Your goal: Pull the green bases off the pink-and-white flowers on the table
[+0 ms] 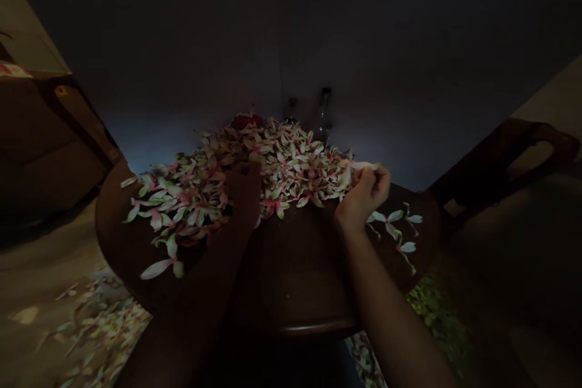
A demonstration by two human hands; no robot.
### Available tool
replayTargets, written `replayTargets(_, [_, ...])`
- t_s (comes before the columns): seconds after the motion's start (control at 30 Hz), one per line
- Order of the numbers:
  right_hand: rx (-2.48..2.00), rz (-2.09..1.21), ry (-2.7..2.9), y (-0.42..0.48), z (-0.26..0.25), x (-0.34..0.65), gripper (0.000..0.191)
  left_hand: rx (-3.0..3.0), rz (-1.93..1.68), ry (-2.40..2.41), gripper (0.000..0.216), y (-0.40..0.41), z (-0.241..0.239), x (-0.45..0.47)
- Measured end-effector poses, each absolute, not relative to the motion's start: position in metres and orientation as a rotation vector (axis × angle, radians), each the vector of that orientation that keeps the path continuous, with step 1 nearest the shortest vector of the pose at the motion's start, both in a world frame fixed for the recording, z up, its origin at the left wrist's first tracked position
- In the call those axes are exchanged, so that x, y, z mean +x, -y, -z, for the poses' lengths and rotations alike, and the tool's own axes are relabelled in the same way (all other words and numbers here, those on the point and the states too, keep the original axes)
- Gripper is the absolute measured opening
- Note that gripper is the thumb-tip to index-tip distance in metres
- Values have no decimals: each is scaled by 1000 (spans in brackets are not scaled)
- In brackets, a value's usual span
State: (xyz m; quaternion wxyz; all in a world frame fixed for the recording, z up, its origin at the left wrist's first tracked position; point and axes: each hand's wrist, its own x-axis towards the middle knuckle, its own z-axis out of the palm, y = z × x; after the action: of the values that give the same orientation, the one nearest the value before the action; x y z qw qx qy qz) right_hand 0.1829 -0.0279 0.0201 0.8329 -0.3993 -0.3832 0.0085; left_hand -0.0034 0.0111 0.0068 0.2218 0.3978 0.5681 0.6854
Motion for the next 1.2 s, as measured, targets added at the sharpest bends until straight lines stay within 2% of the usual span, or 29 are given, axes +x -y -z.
replayTargets(0.1, [-875, 140, 745, 28, -24, 193, 12, 1112, -1881, -1568, 21, -15, -4, -8])
replayTargets(0.23, [-908, 408, 739, 39, -27, 196, 33, 1182, -1892, -1511, 20, -17, 0, -7])
replayTargets(0.3, [-899, 416, 883, 44, -26, 190, 33, 1224, -1888, -1451, 19, -18, 0, -6])
replayTargets(0.43, [-900, 230, 1374, 46, -23, 169, 12, 1415, -1833, -1315, 19, -14, -7, -1])
replayTargets(0.5, [-927, 67, 1573, 44, -22, 159, 10, 1616, -1798, -1249, 19, -9, -11, 4])
replayTargets(0.63, [-1016, -259, 1629, 36, -14, 151, 18, 1980, -1631, -1121, 18, 5, -17, 12])
replayTargets(0.73, [-1047, -388, 1542, 29, -7, 155, 26, 2079, -1500, -1043, 19, 8, -17, 14])
replayTargets(0.87, [-1033, -448, 1522, 22, -2, 162, 31, 2053, -1398, -987, 20, 6, -15, 13])
replayTargets(1.2, [-979, -523, 1506, 21, -4, 165, 27, 1976, -1381, -965, 26, 8, -20, 10])
